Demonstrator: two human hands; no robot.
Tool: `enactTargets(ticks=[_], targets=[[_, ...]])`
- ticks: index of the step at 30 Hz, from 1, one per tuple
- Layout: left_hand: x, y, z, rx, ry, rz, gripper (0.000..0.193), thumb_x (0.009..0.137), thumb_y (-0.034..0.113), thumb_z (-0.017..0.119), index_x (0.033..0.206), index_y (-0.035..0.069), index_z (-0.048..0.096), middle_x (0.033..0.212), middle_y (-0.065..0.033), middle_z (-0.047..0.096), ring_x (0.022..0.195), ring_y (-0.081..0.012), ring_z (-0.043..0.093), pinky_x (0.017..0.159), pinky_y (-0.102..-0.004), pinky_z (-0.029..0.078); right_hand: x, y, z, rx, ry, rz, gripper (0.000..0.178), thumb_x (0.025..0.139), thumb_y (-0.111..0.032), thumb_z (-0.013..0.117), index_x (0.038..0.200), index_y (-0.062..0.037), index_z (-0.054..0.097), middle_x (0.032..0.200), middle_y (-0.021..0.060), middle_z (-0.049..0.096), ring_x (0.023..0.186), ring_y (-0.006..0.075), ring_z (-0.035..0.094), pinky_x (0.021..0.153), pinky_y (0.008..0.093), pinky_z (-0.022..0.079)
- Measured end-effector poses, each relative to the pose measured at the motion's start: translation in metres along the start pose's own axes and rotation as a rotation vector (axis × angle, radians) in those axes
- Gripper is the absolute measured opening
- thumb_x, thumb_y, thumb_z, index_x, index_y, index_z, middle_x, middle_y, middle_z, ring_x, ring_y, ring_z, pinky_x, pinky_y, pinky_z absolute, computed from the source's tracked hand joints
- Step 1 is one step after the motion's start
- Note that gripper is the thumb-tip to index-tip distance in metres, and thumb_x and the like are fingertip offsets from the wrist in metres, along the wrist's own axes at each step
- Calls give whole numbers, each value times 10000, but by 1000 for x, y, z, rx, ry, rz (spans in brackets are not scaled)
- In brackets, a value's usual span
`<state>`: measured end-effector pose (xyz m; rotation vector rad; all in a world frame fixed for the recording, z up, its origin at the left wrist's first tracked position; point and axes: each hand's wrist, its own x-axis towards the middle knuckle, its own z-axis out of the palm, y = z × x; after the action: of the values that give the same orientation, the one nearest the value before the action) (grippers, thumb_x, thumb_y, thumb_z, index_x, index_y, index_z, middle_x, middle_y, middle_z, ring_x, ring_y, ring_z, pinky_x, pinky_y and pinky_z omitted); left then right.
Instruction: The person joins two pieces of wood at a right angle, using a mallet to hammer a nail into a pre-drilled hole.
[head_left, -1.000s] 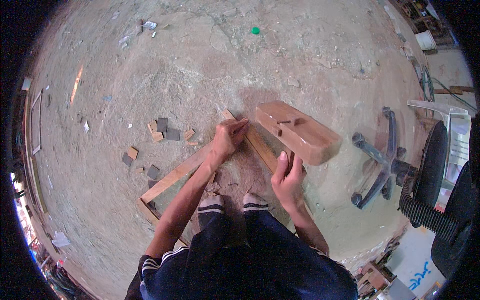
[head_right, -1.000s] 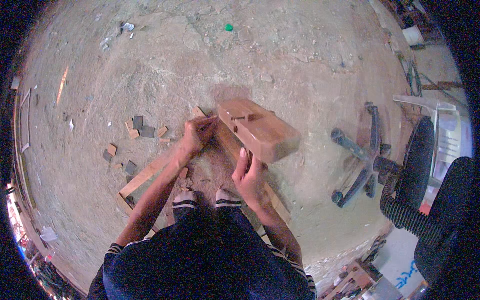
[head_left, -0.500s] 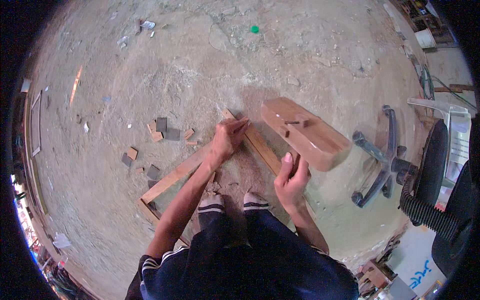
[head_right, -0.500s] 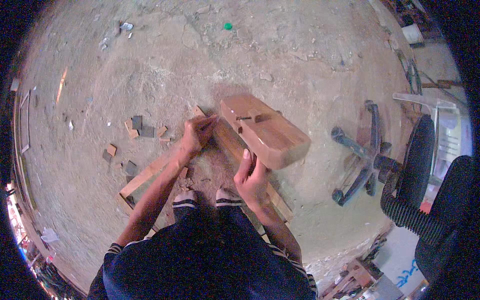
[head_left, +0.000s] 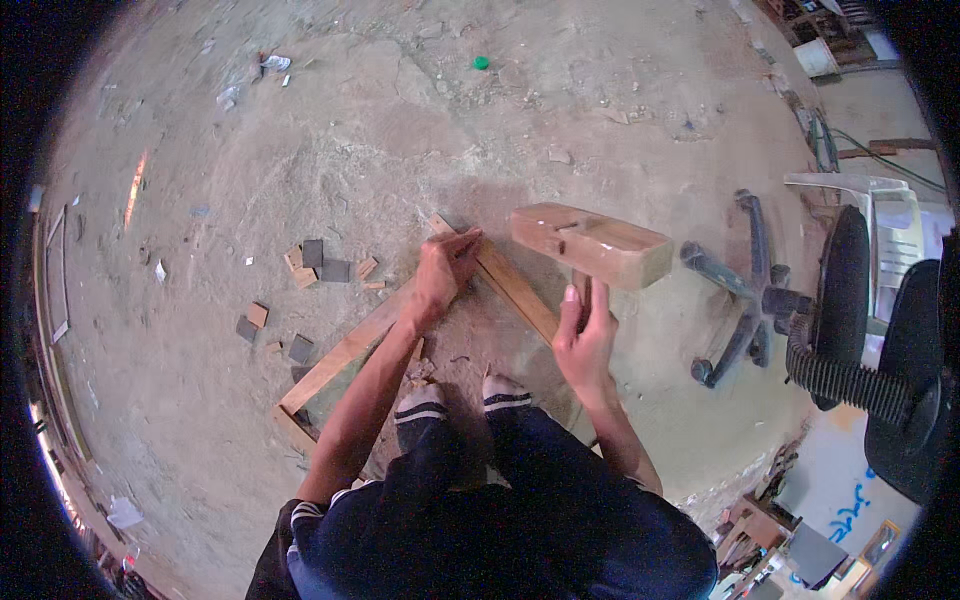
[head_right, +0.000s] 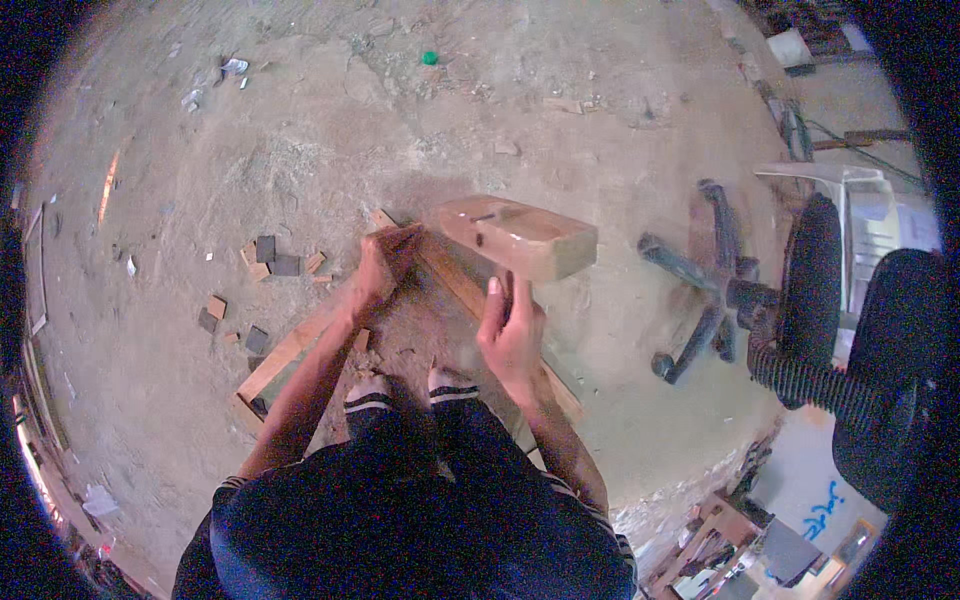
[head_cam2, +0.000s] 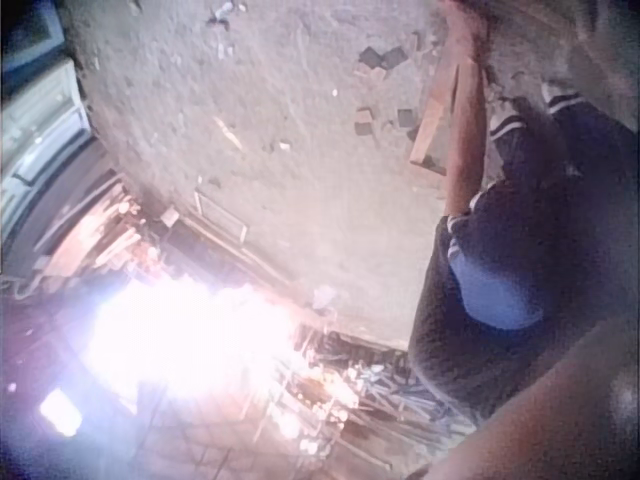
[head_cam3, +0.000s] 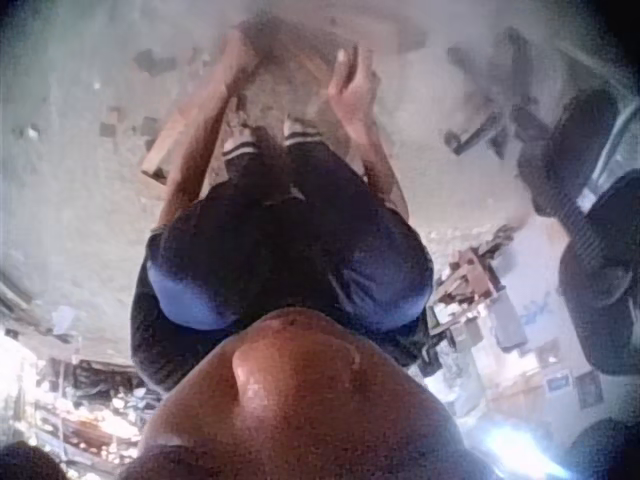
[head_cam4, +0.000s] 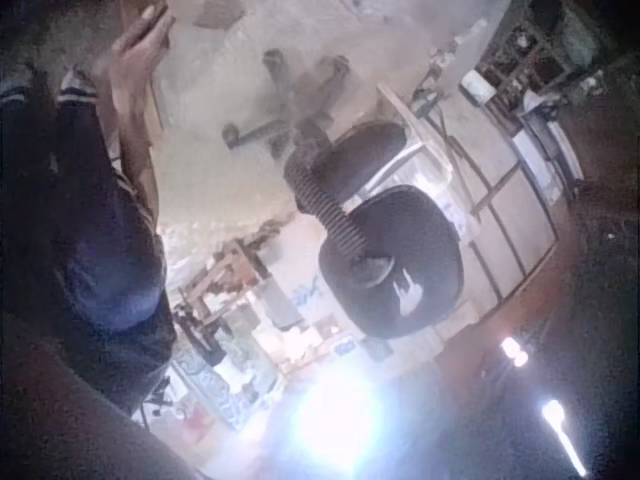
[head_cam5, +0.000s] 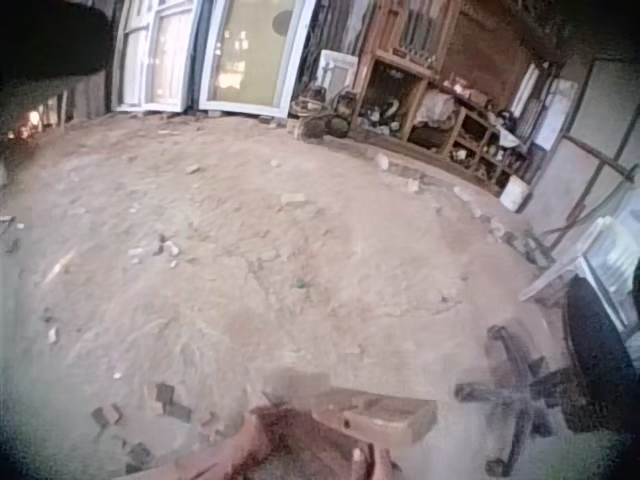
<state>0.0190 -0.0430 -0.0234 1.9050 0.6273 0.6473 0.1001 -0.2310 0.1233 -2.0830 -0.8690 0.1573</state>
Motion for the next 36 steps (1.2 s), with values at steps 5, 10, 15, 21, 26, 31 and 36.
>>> enactTargets(ticks=[5, 10, 15, 21, 26, 31, 36], targets=[[1, -1, 4, -37, 1, 41, 207, 873, 72, 710, 1059, -10, 746, 924, -265, 699, 817, -369, 722, 737, -400, 560, -10, -12, -31, -47, 157, 65, 392, 1057, -195, 486, 1382, 24, 464, 708, 30, 532, 578, 82, 455, 515, 273, 367], [1, -17, 10, -18, -11, 16, 224, 853, 60, 703, 1063, 2, 752, 918, -266, 698, 808, -385, 717, 717, -413, 565, -22, -31, -49, 32, 241, 177, 391, 1059, -214, 504, 1387, -6, 459, 728, -22, 504, 573, 32, 422, 489, 209, 327], [-2, -23, 14, -63, 5, 15, 218, 869, 85, 691, 1065, 15, 757, 888, -270, 692, 776, -381, 715, 692, -423, 555, -28, -40, -67, 69, 246, 298, 339, 1046, -190, 510, 1302, 32, 494, 746, 37, 550, 666, 97, 503, 583, 278, 422], [-2, -10, 7, -12, -35, 8, 225, 885, 87, 695, 1089, 9, 749, 876, -262, 700, 761, -383, 713, 693, -413, 560, -29, -5, -51, 54, 250, 214, 413, 1052, -187, 518, 1409, 10, 450, 738, -11, 508, 585, 56, 426, 502, 238, 351], [1, -11, 3, -14, 4, 112, 221, 879, 55, 696, 1084, -10, 745, 873, -248, 706, 743, -362, 717, 677, -398, 562, -11, -17, -32, 45, 86, 308, 373, 1019, -129, 535, 1348, 44, 503, 843, 175, 675, 680, 264, 648, 634, 371, 512], [3, -1, 1, -24, -65, -68, 267, 847, 43, 709, 1106, -19, 734, 922, -249, 711, 813, -351, 721, 735, -406, 565, -7, 1, 6, -83, 20, -9, 326, 990, -142, 599, 1268, 24, 558, 902, 263, 687, 768, 461, 680, 652, 454, 530], [0, -3, -1, 11, -68, 3, 286, 814, 36, 723, 1095, -14, 731, 940, -224, 719, 842, -347, 704, 775, -397, 565, 0, 27, 23, -258, -290, -79, 269, 970, -117, 623, 1185, 44, 619, 950, 279, 688, 863, 479, 676, 726, 478, 541]])
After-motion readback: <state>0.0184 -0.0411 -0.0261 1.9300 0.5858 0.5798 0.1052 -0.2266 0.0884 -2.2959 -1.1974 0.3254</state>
